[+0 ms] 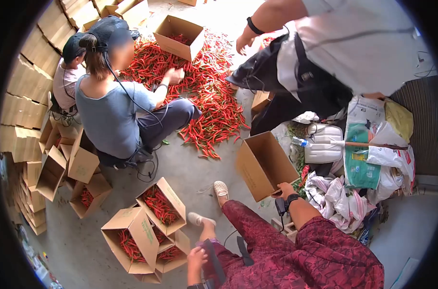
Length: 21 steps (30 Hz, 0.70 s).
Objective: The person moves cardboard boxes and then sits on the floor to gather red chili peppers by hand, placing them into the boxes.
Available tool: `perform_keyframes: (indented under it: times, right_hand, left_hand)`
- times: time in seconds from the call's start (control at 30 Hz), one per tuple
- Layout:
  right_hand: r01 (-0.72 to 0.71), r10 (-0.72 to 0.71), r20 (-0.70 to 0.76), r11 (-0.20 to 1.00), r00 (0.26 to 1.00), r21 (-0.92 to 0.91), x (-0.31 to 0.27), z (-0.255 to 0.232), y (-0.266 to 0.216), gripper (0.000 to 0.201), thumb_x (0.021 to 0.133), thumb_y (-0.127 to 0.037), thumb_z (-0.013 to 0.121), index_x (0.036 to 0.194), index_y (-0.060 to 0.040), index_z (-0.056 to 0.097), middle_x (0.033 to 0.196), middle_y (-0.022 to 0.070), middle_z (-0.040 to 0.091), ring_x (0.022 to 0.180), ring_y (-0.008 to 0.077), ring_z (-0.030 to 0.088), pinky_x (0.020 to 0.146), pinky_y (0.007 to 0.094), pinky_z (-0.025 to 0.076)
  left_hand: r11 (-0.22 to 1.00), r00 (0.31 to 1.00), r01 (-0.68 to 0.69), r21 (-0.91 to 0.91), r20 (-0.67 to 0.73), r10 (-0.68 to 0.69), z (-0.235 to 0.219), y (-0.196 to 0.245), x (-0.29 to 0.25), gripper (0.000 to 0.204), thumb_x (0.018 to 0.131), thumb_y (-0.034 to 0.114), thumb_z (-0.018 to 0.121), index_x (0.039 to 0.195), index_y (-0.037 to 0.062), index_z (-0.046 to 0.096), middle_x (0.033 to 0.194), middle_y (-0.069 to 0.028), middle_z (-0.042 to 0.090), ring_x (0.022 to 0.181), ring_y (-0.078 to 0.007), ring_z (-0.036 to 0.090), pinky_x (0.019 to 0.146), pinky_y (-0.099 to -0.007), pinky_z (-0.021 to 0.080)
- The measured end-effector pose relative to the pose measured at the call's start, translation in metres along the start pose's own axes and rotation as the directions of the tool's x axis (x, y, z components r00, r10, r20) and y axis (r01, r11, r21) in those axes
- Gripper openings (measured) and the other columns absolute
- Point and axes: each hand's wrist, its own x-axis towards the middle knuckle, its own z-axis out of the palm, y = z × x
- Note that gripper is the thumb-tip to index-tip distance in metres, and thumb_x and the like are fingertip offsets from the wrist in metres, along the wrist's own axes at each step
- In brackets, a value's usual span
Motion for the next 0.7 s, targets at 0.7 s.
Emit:
perform_keyframes:
  times: [0.7]
  right_hand:
    - [0.511, -0.210, 0.775, -0.645, 0.597, -0.568, 0.018, 0.106, -0.069, 0.021, 0.078, -0.021, 0.055, 0.093, -0.0115, 0.067, 0.088, 0.0112, 0.063, 0.077, 0.0232, 0.064, 0.067, 0.0355, 0.052]
  left_hand:
    - [0.942, 0.915, -0.255, 0.218, -0.260, 0.308, 0.127, 0.060, 0.182, 0.039, 0.076, 0.021, 0.065, 0.098, -0.0094, 0.057, 0.085, -0.0250, 0.064, 0.078, -0.0356, 0.064, 0.066, -0.0422, 0.051]
